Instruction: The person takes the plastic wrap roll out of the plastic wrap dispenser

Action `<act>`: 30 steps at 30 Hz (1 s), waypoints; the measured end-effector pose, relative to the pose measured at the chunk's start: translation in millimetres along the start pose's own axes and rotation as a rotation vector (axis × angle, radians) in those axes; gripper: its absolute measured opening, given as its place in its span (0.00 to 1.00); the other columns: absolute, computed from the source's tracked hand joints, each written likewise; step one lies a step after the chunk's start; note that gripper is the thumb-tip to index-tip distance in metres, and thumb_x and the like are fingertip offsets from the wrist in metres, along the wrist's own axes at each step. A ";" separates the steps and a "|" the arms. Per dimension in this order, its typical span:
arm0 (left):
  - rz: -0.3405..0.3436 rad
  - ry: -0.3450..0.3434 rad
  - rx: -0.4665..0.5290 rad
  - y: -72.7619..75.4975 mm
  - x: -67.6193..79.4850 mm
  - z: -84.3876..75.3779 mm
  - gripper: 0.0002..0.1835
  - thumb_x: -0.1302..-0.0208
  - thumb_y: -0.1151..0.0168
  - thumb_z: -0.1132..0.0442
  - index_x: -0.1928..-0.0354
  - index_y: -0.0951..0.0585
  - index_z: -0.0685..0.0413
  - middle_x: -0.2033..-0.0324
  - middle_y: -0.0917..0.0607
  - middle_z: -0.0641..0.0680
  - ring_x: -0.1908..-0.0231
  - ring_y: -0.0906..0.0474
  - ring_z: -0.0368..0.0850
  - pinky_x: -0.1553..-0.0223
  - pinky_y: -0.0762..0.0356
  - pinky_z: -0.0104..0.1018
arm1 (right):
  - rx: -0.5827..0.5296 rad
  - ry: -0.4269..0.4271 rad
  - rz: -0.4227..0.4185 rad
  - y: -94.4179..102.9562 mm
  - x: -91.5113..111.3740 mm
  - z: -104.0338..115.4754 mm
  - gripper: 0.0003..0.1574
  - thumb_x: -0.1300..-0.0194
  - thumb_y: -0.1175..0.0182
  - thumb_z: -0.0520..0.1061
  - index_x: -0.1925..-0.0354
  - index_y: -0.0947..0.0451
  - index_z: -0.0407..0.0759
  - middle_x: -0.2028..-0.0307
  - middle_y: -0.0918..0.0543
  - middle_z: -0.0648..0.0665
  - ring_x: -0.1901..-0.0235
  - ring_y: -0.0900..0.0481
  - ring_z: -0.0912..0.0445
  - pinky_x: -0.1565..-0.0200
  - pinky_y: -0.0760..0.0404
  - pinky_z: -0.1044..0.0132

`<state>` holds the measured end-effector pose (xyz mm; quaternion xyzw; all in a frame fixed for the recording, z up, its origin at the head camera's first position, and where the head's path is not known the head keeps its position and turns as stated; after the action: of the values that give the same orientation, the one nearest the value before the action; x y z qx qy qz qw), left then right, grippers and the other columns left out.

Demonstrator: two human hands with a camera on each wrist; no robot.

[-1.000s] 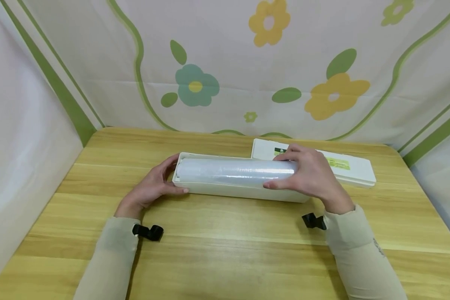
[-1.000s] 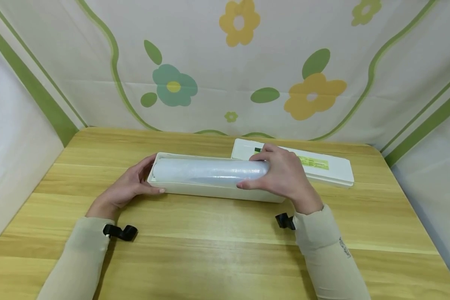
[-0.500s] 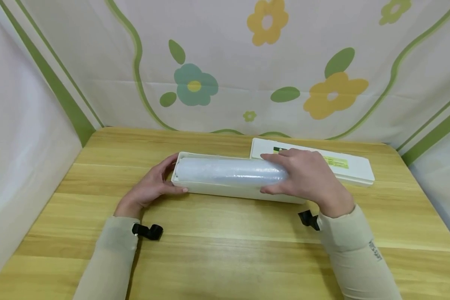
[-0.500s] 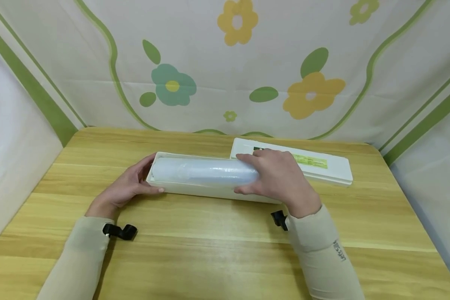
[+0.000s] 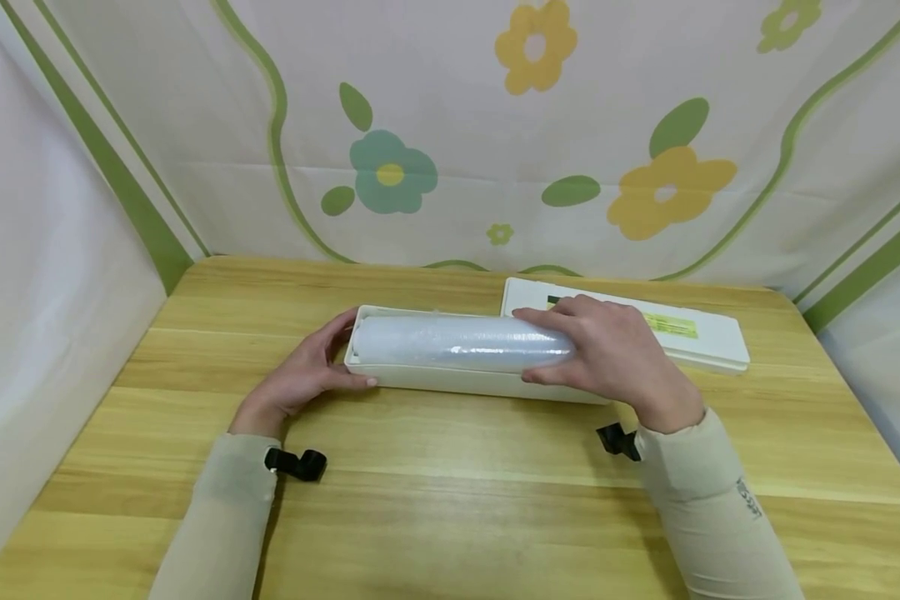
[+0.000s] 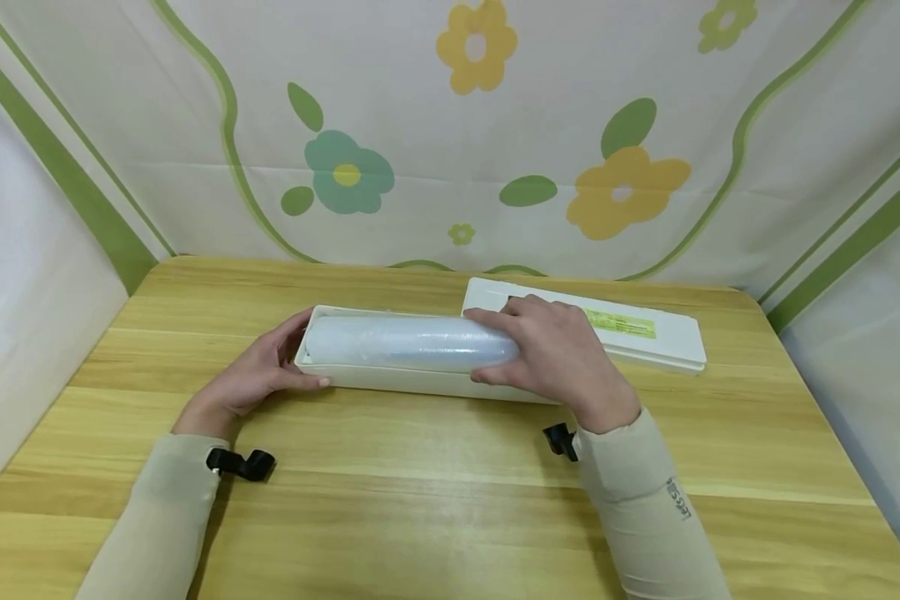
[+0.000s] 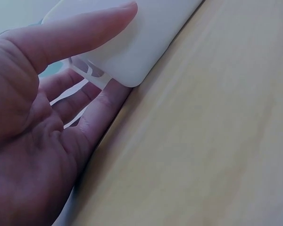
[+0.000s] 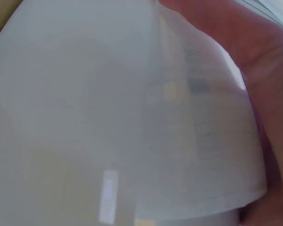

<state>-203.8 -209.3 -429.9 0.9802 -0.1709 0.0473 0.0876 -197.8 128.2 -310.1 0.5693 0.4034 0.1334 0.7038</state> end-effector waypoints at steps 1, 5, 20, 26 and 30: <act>-0.001 0.001 -0.001 0.3 0.2 0.4 0.61 0.46 0.18 0.74 0.15 0.42 0.43 0.24 0.33 0.57 0.30 0.33 0.57 0.45 0.14 0.34 | -0.005 0.002 -0.012 0.3 0.4 -0.2 0.48 0.57 0.16 0.73 0.38 0.12 0.61 0.58 0.09 0.45 0.62 0.11 0.50 0.71 0.17 0.55; 0.000 0.007 -0.004 0.2 0.4 1.6 0.61 0.46 0.17 0.74 0.14 0.42 0.43 0.23 0.33 0.58 0.29 0.34 0.58 0.44 0.14 0.34 | -0.016 0.029 -0.075 2.9 1.9 -0.9 0.48 0.61 0.13 0.71 0.40 0.11 0.60 0.59 0.09 0.47 0.64 0.12 0.51 0.72 0.17 0.56; -0.009 0.009 0.012 1.3 1.2 2.5 0.61 0.47 0.17 0.74 0.15 0.41 0.42 0.25 0.31 0.57 0.33 0.30 0.54 0.44 0.13 0.36 | -0.096 0.064 -0.248 36.4 12.1 -9.0 0.51 0.66 0.11 0.64 0.39 0.11 0.61 0.58 0.09 0.51 0.64 0.13 0.55 0.70 0.20 0.58; -0.009 0.007 0.008 1.1 2.1 1.0 0.60 0.46 0.18 0.74 0.15 0.40 0.42 0.26 0.31 0.56 0.33 0.31 0.54 0.44 0.13 0.36 | -0.097 0.057 -0.269 49.2 15.8 -9.7 0.50 0.66 0.12 0.64 0.40 0.10 0.62 0.58 0.09 0.51 0.64 0.14 0.54 0.69 0.20 0.58; -0.005 0.011 0.028 -0.7 1.6 0.5 0.60 0.46 0.18 0.76 0.15 0.40 0.42 0.25 0.31 0.56 0.34 0.29 0.53 0.45 0.13 0.37 | -0.090 0.057 -0.249 51.6 20.7 -10.9 0.46 0.59 0.14 0.69 0.40 0.10 0.61 0.57 0.09 0.52 0.62 0.14 0.54 0.68 0.20 0.59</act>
<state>-202.0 -209.3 -430.3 0.9815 -0.1674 0.0547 0.0747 -178.4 165.5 -272.1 0.4786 0.4842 0.0793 0.7281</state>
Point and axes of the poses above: each hand's wrist, its own x-axis away from the middle knuckle, its own y-axis out of the back of the hand, z = x × y, the point moved 8 cm from there along -x, towards the middle knuckle
